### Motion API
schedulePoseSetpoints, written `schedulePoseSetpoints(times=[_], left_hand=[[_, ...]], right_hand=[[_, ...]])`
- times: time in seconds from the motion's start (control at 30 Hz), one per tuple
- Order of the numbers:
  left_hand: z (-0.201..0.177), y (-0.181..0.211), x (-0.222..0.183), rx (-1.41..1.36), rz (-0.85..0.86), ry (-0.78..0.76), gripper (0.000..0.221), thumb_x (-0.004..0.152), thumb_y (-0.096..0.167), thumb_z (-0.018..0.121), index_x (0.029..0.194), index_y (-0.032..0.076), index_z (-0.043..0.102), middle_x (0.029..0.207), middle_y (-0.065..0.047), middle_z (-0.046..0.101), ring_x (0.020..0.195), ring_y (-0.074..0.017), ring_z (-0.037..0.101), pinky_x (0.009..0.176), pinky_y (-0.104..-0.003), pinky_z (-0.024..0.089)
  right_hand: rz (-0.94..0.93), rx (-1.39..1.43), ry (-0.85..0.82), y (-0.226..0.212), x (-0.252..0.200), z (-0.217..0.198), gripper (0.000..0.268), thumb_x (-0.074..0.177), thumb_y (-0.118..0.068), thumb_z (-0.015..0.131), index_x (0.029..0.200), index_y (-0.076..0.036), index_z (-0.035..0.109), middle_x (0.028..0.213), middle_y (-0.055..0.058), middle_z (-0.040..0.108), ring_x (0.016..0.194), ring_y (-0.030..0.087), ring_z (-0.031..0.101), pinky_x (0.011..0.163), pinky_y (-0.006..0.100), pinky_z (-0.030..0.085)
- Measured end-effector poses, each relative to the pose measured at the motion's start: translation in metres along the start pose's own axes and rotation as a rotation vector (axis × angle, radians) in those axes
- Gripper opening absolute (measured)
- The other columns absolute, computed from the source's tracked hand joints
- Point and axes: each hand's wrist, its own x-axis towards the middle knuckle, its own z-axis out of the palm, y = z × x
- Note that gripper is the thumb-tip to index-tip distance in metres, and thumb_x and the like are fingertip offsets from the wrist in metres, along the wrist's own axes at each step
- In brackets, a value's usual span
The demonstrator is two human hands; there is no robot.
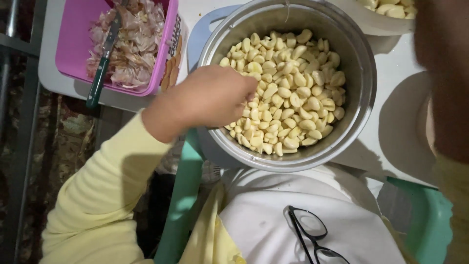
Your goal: Sorting and inspecting peeled garlic cloves in a bowl, occasionally trimming them with a knife.
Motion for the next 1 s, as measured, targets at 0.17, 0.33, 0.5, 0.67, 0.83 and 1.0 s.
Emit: schedulePoseSetpoints(times=[0.17,0.33,0.5,0.67,0.83,1.0], left_hand=[[-0.045,0.004,-0.023,-0.729,0.106,-0.002,0.027,0.097,0.013,0.06,0.122,0.007,0.07,0.124,-0.008,0.075,0.083,-0.0129,0.077,0.071,-0.022,0.067],[-0.041,0.01,-0.029,-1.112,0.048,0.089,0.024,0.099,0.002,0.059,0.119,0.0,0.071,0.119,-0.013,0.079,0.082,-0.0228,0.086,0.067,-0.023,0.072],[-0.033,0.008,-0.027,-1.213,0.048,0.121,0.02,0.1,0.004,0.059,0.116,-0.001,0.07,0.123,-0.015,0.075,0.082,-0.0227,0.084,0.073,-0.026,0.073],[-0.03,0.006,-0.028,-1.079,0.065,0.227,0.016,0.103,0.001,0.056,0.114,0.003,0.067,0.114,-0.012,0.07,0.091,-0.0187,0.084,0.075,-0.02,0.068],[-0.005,-0.015,-0.009,-0.413,0.196,0.553,0.02,0.095,0.003,0.061,0.111,0.007,0.072,0.11,-0.011,0.07,0.093,-0.0213,0.069,0.082,-0.035,0.054],[-0.011,0.013,-0.017,-0.141,0.006,0.348,0.024,0.105,0.006,0.056,0.123,0.01,0.072,0.118,-0.017,0.066,0.083,-0.0318,0.071,0.071,-0.041,0.067]], right_hand=[[-0.182,-0.145,-0.082,-0.019,0.006,0.06,0.019,0.115,-0.001,0.06,0.132,-0.01,0.064,0.133,0.008,0.07,0.117,0.019,0.069,0.099,0.034,0.059],[-0.572,-0.408,-0.478,-0.02,-0.004,0.091,0.018,0.1,0.004,0.064,0.114,0.0,0.075,0.119,0.018,0.077,0.109,0.032,0.074,0.096,0.039,0.065],[-0.839,-0.521,-0.689,-0.012,-0.022,0.125,0.039,0.081,-0.026,0.085,0.119,-0.021,0.08,0.11,0.007,0.073,0.115,0.032,0.065,0.123,0.07,0.029],[-0.898,-0.723,-0.716,0.012,-0.015,0.123,0.071,0.073,-0.047,0.085,0.14,-0.034,0.066,0.136,0.007,0.061,0.139,0.035,0.047,0.119,0.08,0.015],[-0.848,-0.801,-0.749,0.011,0.001,0.108,0.043,0.08,-0.057,0.077,0.119,-0.037,0.074,0.138,0.003,0.061,0.141,0.033,0.045,0.121,0.081,0.013],[-0.854,-0.917,-0.547,0.012,0.02,0.085,0.045,0.083,-0.039,0.076,0.125,-0.024,0.075,0.137,0.006,0.068,0.13,0.032,0.061,0.12,0.068,0.039]])
